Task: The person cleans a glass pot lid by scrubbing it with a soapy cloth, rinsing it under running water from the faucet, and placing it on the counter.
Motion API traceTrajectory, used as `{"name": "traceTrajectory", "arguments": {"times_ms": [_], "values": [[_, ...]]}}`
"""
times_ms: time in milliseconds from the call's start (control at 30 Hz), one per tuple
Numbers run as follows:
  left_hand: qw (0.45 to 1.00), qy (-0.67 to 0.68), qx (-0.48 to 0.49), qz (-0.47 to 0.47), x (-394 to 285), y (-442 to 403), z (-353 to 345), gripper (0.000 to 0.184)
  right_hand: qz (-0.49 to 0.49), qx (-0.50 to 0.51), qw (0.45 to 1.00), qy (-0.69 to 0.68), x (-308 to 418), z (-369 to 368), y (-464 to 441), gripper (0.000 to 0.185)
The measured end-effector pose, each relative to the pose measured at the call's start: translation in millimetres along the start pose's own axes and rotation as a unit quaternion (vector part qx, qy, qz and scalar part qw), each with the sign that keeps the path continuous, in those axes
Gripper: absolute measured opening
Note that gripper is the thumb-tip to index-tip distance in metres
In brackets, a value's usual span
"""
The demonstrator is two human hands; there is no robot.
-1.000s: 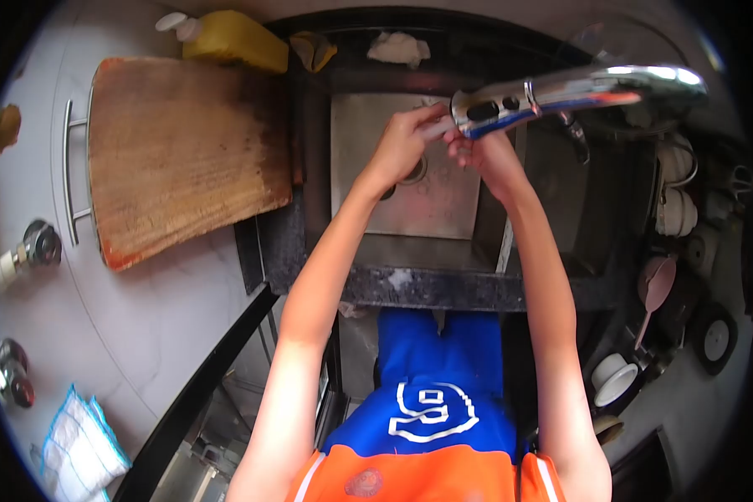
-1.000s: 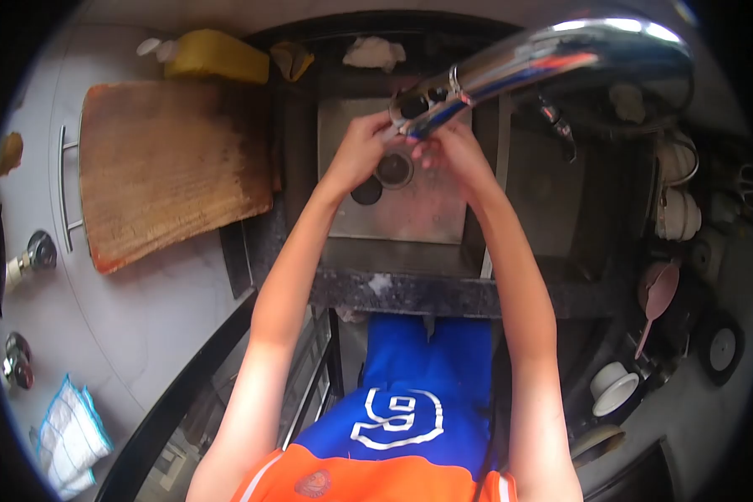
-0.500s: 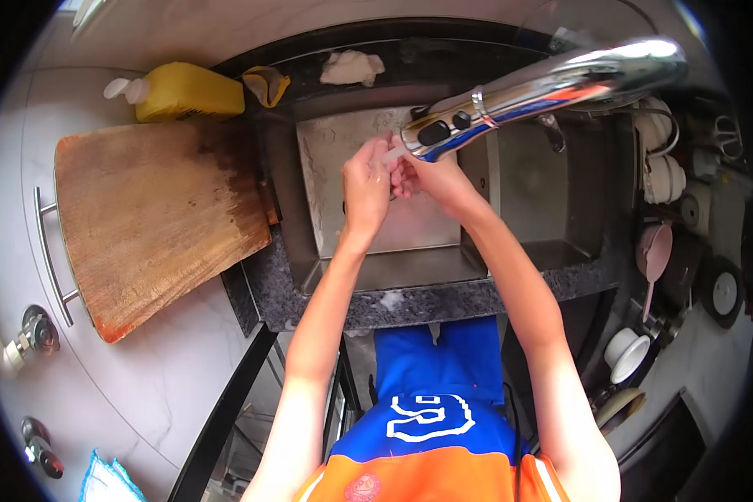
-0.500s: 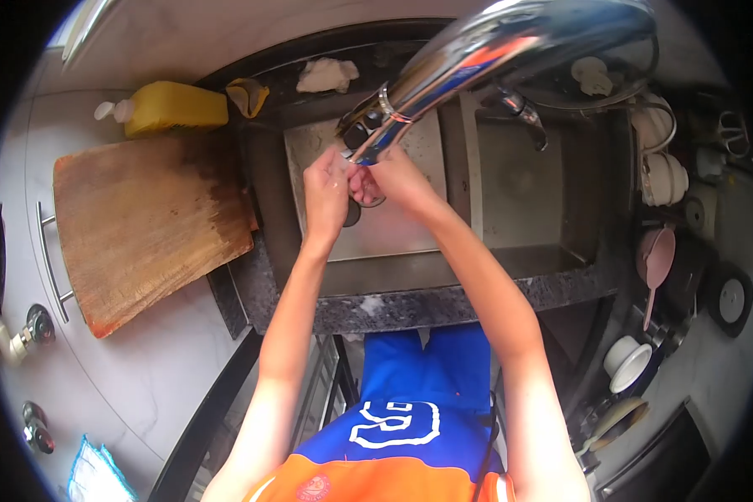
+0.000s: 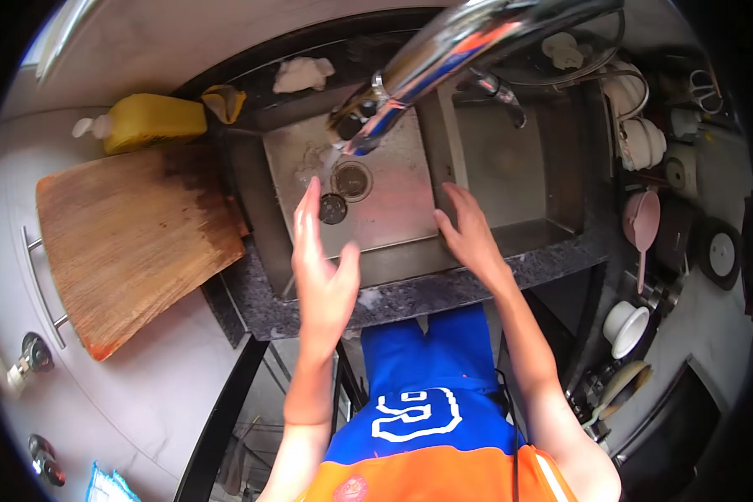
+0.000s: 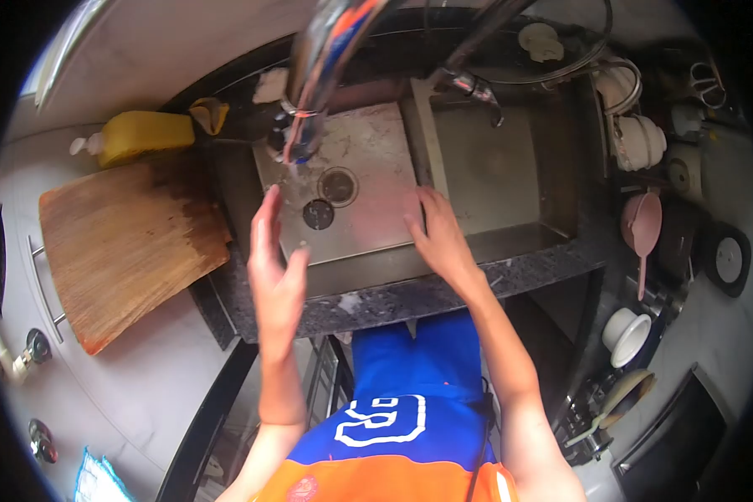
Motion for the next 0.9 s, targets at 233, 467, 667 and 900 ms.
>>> {"name": "traceTrajectory", "arguments": {"times_ms": [233, 467, 667, 900], "values": [[0.778, 0.41, 0.473, -0.058, -100.6, 28.7, 10.0, 0.051, -0.05, -0.036, 0.994, -0.093, -13.6, 22.3, 29.8, 0.04], [0.687, 0.48, 0.512, -0.19, -133.1, 26.9, -36.7, 0.041, -0.077, -0.042, 0.992, -0.092, -44.5, 32.1, 44.1, 0.038], [0.635, 0.383, 0.661, -0.114, -134.8, 8.7, -22.5, 0.035, -0.1, -0.047, 0.988, -0.112, -62.1, 41.7, 54.4, 0.037], [0.621, 0.47, 0.602, -0.174, -126.5, 26.2, -49.3, 0.032, -0.113, -0.146, 0.959, -0.215, -77.5, 48.0, 32.4, 0.033]]}}
Point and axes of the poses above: each hand's wrist, its own y-axis away from the middle knuckle, its own z-axis out of the back of the hand, x = y × z, the point moved 1 cm from there along -y, towards the middle knuckle, and after that the axes turned 5 degrees about y, right-handed, at the moved point
